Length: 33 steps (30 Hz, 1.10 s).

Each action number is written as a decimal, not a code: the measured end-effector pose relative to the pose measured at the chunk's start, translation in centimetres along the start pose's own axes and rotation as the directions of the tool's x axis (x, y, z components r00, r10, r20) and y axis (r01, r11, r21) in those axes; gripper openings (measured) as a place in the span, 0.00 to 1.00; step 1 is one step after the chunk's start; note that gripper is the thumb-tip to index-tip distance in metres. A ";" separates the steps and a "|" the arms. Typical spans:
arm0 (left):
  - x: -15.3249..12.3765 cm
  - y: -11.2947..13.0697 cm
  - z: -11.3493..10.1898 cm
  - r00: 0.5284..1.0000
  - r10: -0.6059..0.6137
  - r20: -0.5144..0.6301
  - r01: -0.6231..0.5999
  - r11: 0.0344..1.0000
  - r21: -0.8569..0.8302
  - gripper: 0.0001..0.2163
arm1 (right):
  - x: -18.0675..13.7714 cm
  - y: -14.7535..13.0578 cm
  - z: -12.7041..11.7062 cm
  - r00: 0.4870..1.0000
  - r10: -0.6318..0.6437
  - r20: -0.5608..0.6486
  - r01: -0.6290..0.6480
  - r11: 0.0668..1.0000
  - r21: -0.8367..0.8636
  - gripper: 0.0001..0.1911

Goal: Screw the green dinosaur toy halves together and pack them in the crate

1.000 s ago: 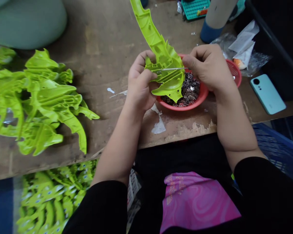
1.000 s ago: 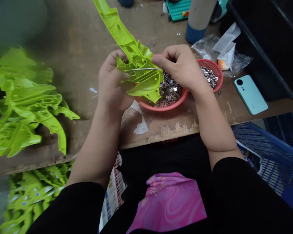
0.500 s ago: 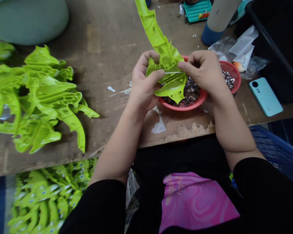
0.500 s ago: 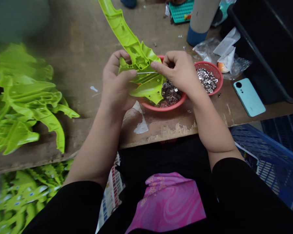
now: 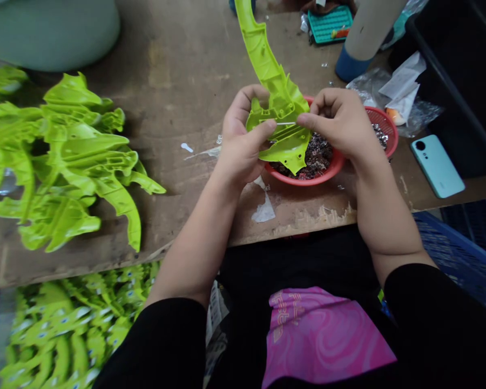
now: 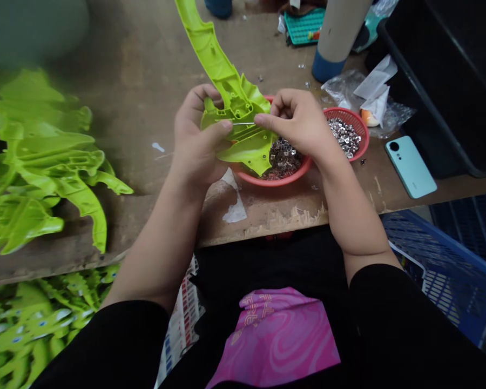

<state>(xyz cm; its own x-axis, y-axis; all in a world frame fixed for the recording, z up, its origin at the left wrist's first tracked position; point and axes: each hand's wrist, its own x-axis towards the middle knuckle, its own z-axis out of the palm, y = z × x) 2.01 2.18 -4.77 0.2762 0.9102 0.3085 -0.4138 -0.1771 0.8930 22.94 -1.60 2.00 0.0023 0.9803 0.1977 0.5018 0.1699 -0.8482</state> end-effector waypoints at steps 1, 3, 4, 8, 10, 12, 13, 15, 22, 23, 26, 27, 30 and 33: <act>-0.1 -0.1 0.1 1.000 0.002 0.002 -0.002 1.000 -0.008 0.27 | 0.0 0.0 0.0 1.000 0.011 -0.003 -0.011 1.000 0.017 0.28; -0.3 -0.1 0.4 1.000 -0.009 -0.002 0.009 1.000 -0.020 0.26 | -0.1 0.0 0.1 1.000 0.005 -0.030 -0.005 1.000 0.023 0.29; -0.4 0.0 0.5 1.000 -0.019 -0.006 0.019 1.000 -0.026 0.25 | -0.1 0.0 0.2 0.999 -0.004 -0.044 0.005 1.000 0.015 0.29; -0.5 0.4 0.6 1.000 -0.029 0.004 0.029 0.997 -0.074 0.28 | 0.1 0.4 0.5 0.997 -0.025 -0.076 0.025 1.000 0.001 0.30; -0.4 0.4 0.7 0.999 -0.033 0.017 0.034 0.996 -0.077 0.31 | 0.4 0.7 0.6 0.996 -0.026 -0.084 0.032 0.997 0.065 0.32; -0.5 0.4 0.8 0.998 -0.053 0.024 0.054 0.998 -0.045 0.32 | 0.6 0.9 0.5 0.996 -0.014 -0.094 0.027 0.990 0.140 0.35; -0.5 0.4 0.9 0.998 -0.059 0.030 0.060 0.998 -0.028 0.32 | 0.7 0.9 0.5 0.995 -0.009 -0.095 0.024 0.988 0.155 0.37; -0.6 0.4 1.0 0.998 -0.048 0.032 0.049 0.999 -0.014 0.33 | 0.7 0.8 0.3 0.997 -0.008 -0.075 0.016 0.993 0.113 0.38; -0.8 0.8 1.5 0.999 0.014 0.044 -0.015 1.000 0.026 0.33 | 0.0 -0.2 0.0 0.998 0.001 -0.063 -0.002 1.000 -0.009 0.31; -0.9 0.9 1.7 0.999 0.017 0.048 -0.018 1.000 0.019 0.32 | 0.0 -0.1 0.0 0.998 -0.002 -0.068 0.003 1.000 0.012 0.32; -1.1 1.1 2.0 0.999 -0.031 0.039 0.031 1.000 0.001 0.29 | 0.3 0.4 0.1 0.998 -0.005 -0.065 0.010 0.997 0.077 0.34; -1.1 1.1 2.1 0.998 -0.048 0.036 0.048 0.999 0.000 0.29 | 0.4 0.6 0.1 0.998 -0.009 -0.067 0.014 0.996 0.084 0.34; -0.8 0.8 2.0 0.998 -0.058 0.033 0.058 0.998 -0.008 0.28 | 0.4 1.0 0.0 0.996 -0.034 -0.086 0.037 0.999 0.033 0.34; -0.5 0.8 1.8 0.999 -0.049 0.006 0.049 0.998 -0.026 0.26 | 0.3 0.9 -0.3 0.988 -0.066 -0.140 0.058 0.997 -0.059 0.34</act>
<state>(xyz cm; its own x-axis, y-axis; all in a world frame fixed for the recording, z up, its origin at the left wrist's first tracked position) 3.09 0.92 -3.65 0.3012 0.9155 0.2668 -0.4222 -0.1228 0.8982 23.65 -1.22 1.48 0.0899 0.9431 0.3200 0.5512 0.2205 -0.8047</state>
